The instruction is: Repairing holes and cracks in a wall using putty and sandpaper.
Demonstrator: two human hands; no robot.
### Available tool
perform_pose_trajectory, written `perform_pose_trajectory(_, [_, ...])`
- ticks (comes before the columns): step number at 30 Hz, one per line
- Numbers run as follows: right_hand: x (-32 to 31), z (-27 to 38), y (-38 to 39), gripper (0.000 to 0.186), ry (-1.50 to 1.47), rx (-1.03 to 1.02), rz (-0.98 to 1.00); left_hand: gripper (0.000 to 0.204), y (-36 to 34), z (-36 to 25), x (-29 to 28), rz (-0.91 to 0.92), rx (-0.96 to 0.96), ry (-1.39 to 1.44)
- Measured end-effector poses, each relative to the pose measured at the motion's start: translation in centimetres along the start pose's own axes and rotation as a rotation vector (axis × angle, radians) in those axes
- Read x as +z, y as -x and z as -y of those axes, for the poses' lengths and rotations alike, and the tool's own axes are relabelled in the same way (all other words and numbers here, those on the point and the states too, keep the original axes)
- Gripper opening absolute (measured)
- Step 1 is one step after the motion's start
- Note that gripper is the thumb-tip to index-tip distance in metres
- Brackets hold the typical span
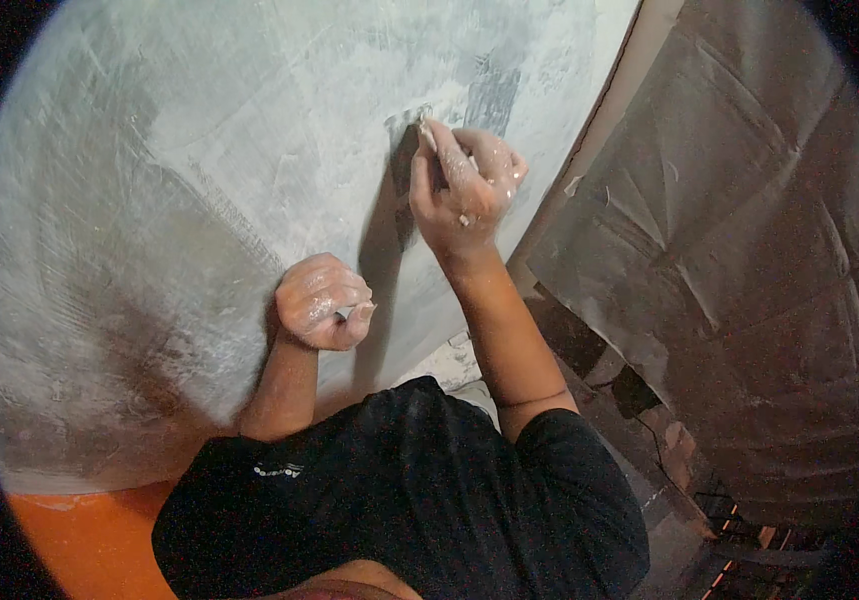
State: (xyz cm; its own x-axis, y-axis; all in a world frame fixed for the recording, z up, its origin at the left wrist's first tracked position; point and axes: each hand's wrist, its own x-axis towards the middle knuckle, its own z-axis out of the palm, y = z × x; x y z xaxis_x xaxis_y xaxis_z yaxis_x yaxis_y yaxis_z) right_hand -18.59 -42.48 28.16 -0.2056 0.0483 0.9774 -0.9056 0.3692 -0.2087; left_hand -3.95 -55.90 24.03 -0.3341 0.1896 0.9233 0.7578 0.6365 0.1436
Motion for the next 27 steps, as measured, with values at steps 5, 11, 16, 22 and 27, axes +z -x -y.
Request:
perform_pose_trajectory(5, [-0.2,1.3,1.7,0.030,0.016,0.013,0.052,0.017,0.2,0.0,0.1,-0.019,-0.006,0.015])
perform_pose_trajectory(11, [-0.4,1.4,-0.5,0.027,0.034,0.076,0.015,0.016,0.1,-0.2,0.0,-0.013,-0.009,0.038])
perform_pose_trajectory(16, [-0.6,1.7,-0.8,0.026,0.006,0.064,0.037,0.015,-0.1,-0.4,-0.1,0.003,-0.018,0.062])
perform_pose_trajectory(22, [-0.3,1.7,-0.7,0.022,-0.047,-0.029,0.011,0.016,0.2,-0.2,-0.2,-0.025,-0.036,0.085])
perform_pose_trajectory(27, [-0.2,2.4,0.3,0.026,-0.010,0.063,0.037,0.016,0.1,-0.1,-0.1,-0.013,-0.061,0.100])
